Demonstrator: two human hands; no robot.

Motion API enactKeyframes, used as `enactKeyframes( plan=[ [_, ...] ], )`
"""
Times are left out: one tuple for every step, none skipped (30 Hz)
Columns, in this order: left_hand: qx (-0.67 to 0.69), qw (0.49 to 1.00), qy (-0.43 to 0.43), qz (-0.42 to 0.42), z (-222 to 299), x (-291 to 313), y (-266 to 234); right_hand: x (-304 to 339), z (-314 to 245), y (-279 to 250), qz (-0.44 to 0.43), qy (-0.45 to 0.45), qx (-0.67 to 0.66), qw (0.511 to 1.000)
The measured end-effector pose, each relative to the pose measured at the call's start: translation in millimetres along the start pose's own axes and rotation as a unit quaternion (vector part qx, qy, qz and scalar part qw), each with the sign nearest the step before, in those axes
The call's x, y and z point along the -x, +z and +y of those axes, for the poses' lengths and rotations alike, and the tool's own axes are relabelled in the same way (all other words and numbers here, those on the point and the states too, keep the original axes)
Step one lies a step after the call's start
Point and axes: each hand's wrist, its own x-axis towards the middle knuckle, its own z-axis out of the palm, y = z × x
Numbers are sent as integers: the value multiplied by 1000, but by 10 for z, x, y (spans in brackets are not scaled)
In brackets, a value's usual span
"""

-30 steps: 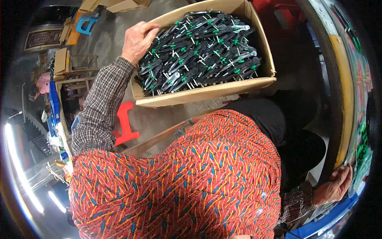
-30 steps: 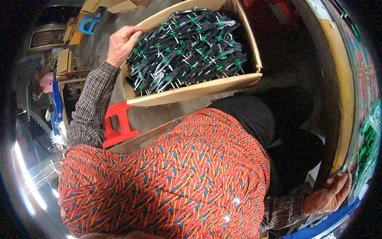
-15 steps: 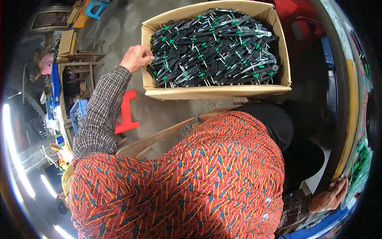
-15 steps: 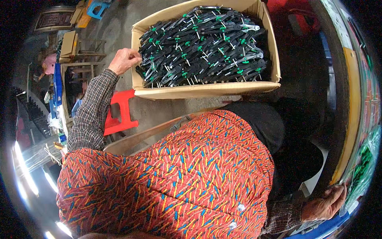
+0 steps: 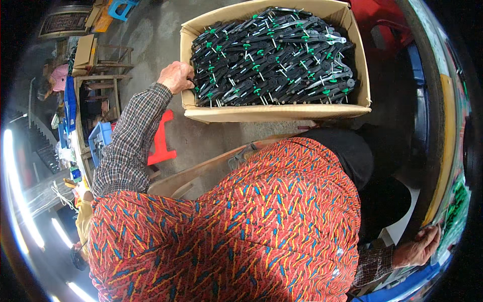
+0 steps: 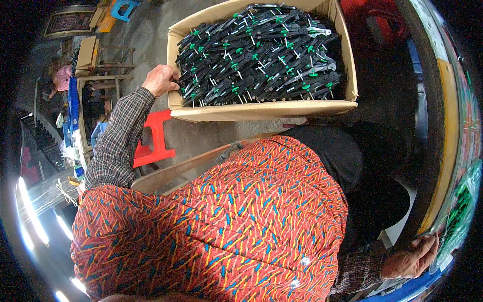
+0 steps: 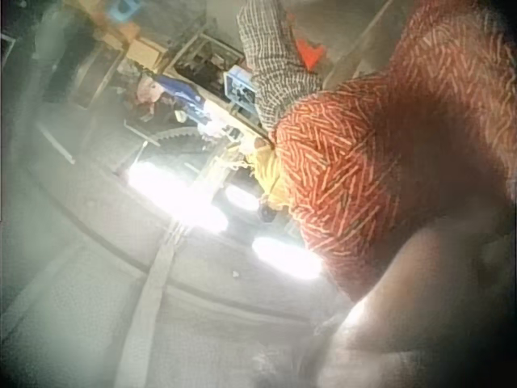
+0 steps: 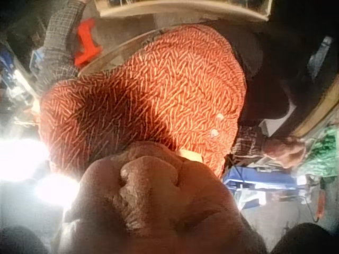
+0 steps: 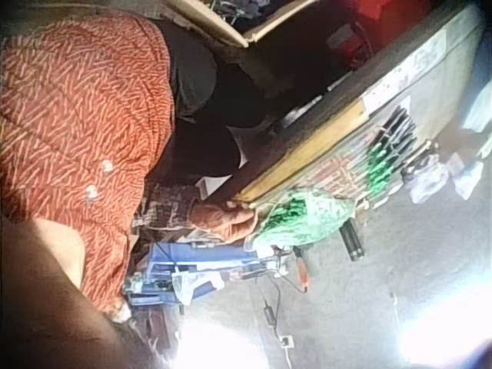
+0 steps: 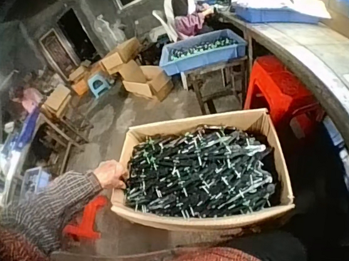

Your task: The person assembles plastic tools by attaching black handles, green components, and small pins together by hand, then places the completed items into a cardboard box.

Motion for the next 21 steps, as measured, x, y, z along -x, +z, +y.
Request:
enactKeyframes(
  plan=[
    [6, 1000, 13, -16, -32, 3, -16, -15, 43, -43, -10, 5, 4, 1000],
    [12, 999, 26, -32, -64, 6, -36, -21, 65, -64, -20, 10, 8, 1000],
    [12, 999, 26, -31, -85, -6, -67, -12, 53, -56, -20, 10, 8, 1000],
    [24, 999, 25, -30, -105, -18, -112, 4, 26, -35, -6, 11, 12, 1000],
    [35, 999, 25, -29, -111, -20, -164, 19, 2, -12, 7, 12, 17, 1000],
    [34, 999, 26, -30, -93, -22, -230, 33, -16, 8, 8, 13, 17, 1000],
    [26, 998, 46, -26, -64, -17, -313, 47, -30, 28, 14, 6, 14, 1000],
    [17, 997, 67, -22, -41, -13, -389, 57, -37, 37, 20, -1, 11, 1000],
    [33, 997, 65, -16, -26, -2, -435, 51, -33, 30, 20, -1, 12, 1000],
    [33, 997, 66, -16, -12, -6, -501, 41, -21, 14, 12, 4, 10, 1000],
    [28, 997, 67, -25, 5, -12, -571, 32, -7, -4, 4, 8, 9, 1000],
    [24, 997, 67, -32, 17, -16, -614, 20, 18, -16, 5, 8, 7, 1000],
    [21, 997, 39, -56, 23, -37, -631, 16, 36, -22, -2, 1, -4, 1000],
    [20, 998, 39, -55, 19, -26, -634, 14, 52, -28, -9, -6, -16, 1000],
    [23, 997, 40, -60, 3, -4, -625, 15, 61, -29, -8, -6, -18, 1000],
    [25, 997, 43, -64, -9, -2, -615, 24, 52, -35, -8, -7, -13, 1000],
    [36, 996, 45, -73, -61, -11, -609, 33, 45, -46, -8, -8, -9, 1000],
    [37, 996, 46, -71, -86, 6, -606, 21, 65, -58, -6, -10, -11, 1000],
    [46, 996, 53, -54, -109, 25, -603, 1, 95, -72, -10, -11, -15, 1000],
    [55, 996, 60, -38, -129, 38, -601, -11, 113, -79, -14, -12, -19, 1000],
    [45, 996, 64, -34, -141, 44, -646, 7, 84, -69, -12, -12, -19, 1000]
  ],
)
